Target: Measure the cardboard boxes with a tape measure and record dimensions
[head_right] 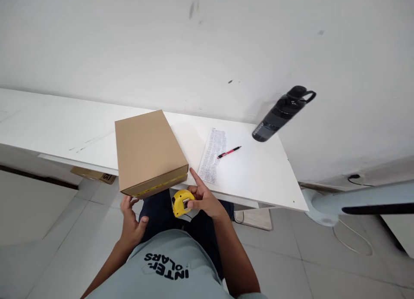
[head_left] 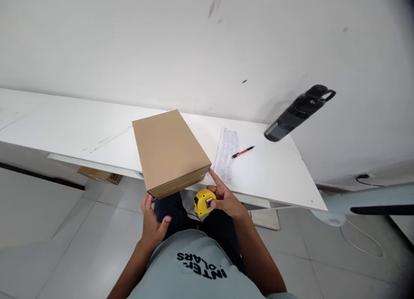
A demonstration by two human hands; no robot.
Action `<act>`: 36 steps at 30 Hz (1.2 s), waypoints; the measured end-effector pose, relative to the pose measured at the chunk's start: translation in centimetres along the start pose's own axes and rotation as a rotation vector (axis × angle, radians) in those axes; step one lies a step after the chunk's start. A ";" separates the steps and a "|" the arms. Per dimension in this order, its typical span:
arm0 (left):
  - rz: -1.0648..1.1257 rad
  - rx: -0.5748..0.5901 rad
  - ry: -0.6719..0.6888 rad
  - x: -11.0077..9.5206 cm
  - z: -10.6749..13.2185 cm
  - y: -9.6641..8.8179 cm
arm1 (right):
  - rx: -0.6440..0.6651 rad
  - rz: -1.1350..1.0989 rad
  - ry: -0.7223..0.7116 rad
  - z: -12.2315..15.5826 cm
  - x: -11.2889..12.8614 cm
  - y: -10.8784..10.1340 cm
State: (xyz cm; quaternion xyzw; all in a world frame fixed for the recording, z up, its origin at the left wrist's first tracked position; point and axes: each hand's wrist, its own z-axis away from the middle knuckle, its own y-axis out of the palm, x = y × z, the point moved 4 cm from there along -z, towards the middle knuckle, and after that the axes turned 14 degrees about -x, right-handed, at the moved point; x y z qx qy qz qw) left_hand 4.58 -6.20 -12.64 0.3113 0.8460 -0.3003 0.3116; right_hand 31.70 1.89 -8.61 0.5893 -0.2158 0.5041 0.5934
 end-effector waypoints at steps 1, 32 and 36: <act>0.014 0.025 -0.017 0.2 0.1 0.2 | 0.002 0.009 0.002 -0.5 -0.4 0.2; 0.156 0.098 0.840 -12.4 -11.6 -0.6 | -0.353 0.045 -0.269 3.9 3.6 3.6; 0.067 -0.129 0.755 -11.4 -13.9 -2.4 | -0.463 0.022 -0.349 4.5 5.6 2.2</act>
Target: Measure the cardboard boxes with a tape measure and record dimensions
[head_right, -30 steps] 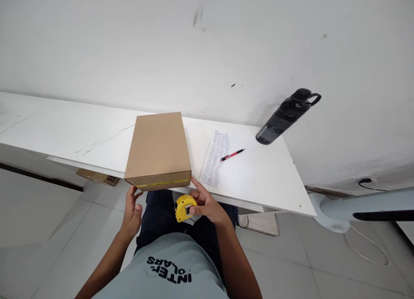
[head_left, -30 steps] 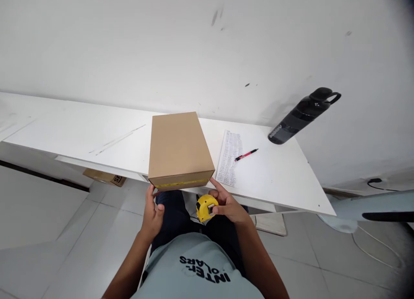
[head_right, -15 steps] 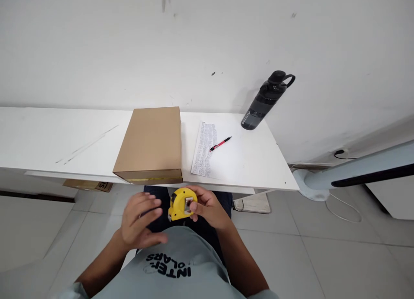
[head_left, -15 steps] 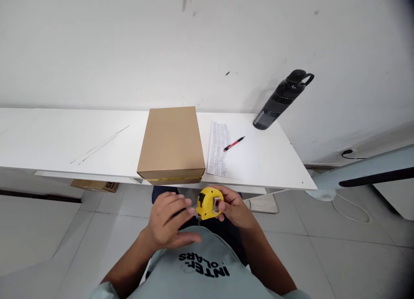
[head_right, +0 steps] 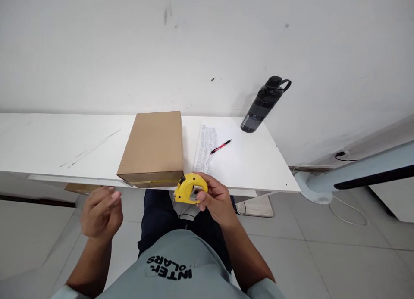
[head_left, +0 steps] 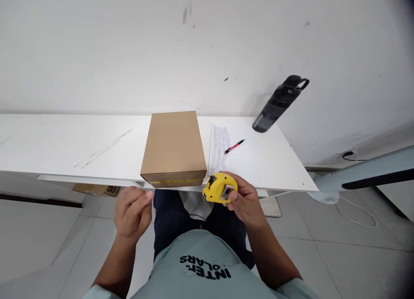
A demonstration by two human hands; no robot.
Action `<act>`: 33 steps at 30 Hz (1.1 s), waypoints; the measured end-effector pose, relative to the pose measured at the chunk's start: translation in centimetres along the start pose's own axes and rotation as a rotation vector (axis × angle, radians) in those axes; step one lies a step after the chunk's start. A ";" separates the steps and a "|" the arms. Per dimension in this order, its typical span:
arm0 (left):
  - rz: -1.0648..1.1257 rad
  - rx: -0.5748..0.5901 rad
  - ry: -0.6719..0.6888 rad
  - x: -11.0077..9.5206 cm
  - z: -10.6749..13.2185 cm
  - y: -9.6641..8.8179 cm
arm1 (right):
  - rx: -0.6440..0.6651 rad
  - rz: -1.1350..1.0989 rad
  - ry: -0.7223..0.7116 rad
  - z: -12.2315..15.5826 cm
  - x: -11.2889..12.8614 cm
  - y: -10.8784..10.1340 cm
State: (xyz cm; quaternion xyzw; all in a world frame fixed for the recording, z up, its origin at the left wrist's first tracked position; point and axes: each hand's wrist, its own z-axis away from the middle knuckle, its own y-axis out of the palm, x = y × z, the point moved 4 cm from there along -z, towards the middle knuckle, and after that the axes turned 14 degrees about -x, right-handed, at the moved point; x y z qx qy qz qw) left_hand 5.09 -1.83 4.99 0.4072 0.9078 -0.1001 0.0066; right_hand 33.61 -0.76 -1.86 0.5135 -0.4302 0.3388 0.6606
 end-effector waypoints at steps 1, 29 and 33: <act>0.010 0.017 0.025 -0.2 -0.4 0.2 | 0.002 -0.005 -0.003 0.0 0.2 0.0; -0.440 -0.124 -0.161 12.2 2.2 -1.5 | -0.240 0.673 -0.979 -4.9 2.5 -0.5; -0.308 -0.141 -0.074 10.2 0.1 -0.8 | -0.200 0.680 -1.033 -5.0 3.3 0.0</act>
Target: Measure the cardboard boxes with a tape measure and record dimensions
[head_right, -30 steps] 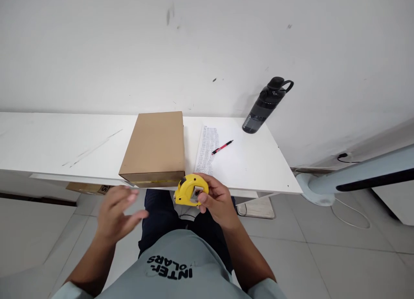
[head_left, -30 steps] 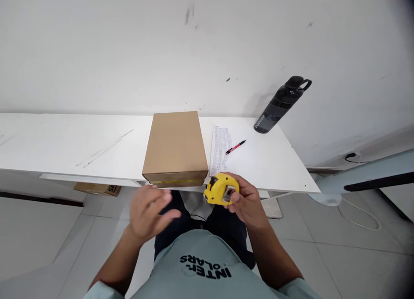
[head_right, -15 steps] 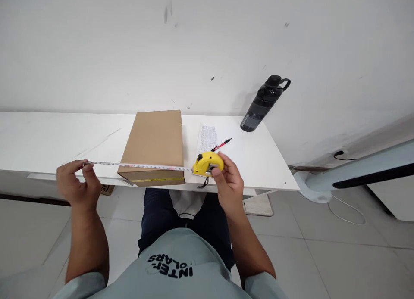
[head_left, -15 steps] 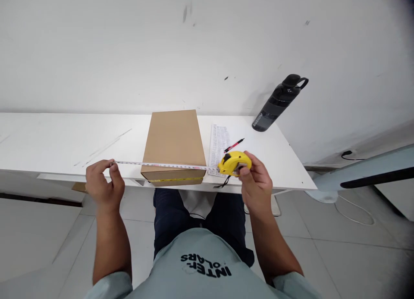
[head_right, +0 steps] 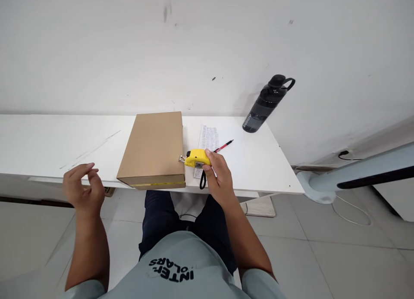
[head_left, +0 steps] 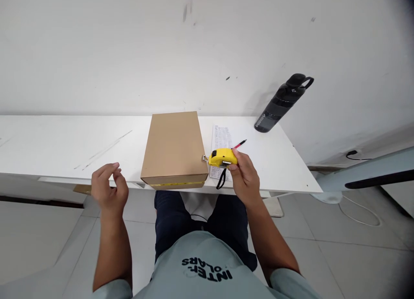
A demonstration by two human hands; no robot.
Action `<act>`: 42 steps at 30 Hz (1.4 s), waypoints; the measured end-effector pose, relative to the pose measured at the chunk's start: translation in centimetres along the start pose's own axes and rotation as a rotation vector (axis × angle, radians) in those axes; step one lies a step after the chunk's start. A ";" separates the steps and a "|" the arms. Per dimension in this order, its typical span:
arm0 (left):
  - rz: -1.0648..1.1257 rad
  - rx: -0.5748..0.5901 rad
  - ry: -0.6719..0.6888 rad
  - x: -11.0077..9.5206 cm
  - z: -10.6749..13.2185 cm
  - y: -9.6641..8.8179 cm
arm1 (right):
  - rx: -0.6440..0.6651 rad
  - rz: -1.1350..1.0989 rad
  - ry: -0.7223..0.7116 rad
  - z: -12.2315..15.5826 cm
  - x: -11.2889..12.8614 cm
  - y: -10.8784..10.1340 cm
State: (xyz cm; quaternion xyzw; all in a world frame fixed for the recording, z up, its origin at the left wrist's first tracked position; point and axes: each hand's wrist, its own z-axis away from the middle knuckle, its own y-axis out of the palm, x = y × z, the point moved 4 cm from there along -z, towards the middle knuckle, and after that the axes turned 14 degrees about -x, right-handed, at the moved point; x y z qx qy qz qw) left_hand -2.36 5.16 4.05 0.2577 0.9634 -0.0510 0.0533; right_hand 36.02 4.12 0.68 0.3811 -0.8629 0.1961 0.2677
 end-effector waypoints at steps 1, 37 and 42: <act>0.054 -0.002 -0.005 -0.9 -0.4 0.0 | 0.011 -0.006 0.003 -0.2 0.0 0.0; 0.222 0.339 -0.365 2.0 1.4 0.3 | -0.022 -0.129 0.205 0.0 0.1 -0.1; 0.338 0.448 -0.251 -1.4 1.5 1.3 | -0.017 -0.084 0.144 0.2 0.5 0.8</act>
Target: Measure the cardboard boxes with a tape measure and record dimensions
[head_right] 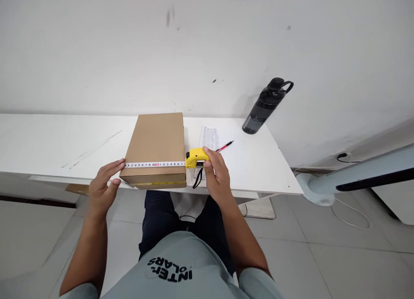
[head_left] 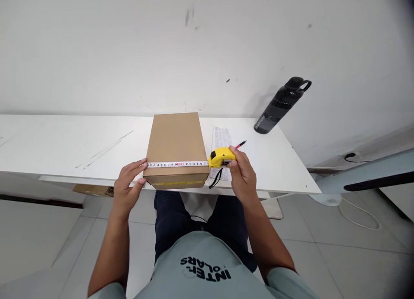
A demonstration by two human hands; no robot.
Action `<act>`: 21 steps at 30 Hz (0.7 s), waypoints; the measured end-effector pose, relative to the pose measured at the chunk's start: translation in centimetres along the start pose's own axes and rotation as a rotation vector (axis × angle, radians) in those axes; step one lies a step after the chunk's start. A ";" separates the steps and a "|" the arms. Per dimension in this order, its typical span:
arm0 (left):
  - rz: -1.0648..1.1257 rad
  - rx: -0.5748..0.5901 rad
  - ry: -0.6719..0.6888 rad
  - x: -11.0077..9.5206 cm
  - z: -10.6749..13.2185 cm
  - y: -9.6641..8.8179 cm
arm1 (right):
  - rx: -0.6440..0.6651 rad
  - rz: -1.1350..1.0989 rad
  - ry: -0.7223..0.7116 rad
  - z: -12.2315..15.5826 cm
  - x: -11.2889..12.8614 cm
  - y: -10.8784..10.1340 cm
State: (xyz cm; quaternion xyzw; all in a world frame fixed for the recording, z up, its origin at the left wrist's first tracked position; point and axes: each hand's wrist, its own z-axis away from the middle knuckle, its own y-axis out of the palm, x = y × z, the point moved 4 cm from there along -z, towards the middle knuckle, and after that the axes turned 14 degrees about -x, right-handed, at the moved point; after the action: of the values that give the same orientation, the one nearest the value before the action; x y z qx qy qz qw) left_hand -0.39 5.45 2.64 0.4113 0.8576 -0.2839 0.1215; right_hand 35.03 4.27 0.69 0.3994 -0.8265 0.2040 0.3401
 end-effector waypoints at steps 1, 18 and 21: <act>-0.002 -0.017 0.020 -0.4 0.0 0.3 | -0.005 0.007 0.004 0.1 -0.1 0.0; -0.079 -0.229 0.028 -1.3 0.9 1.3 | 0.001 0.011 0.037 0.7 -0.7 -0.3; -0.092 -0.278 0.032 -1.2 1.0 1.3 | 0.014 0.017 0.052 0.5 -0.5 -0.3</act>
State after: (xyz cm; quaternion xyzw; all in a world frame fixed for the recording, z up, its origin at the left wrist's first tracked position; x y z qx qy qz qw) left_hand 1.33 4.76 1.87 0.3551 0.9085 -0.1612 0.1501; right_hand 35.30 4.12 0.00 0.3893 -0.8193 0.2230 0.3570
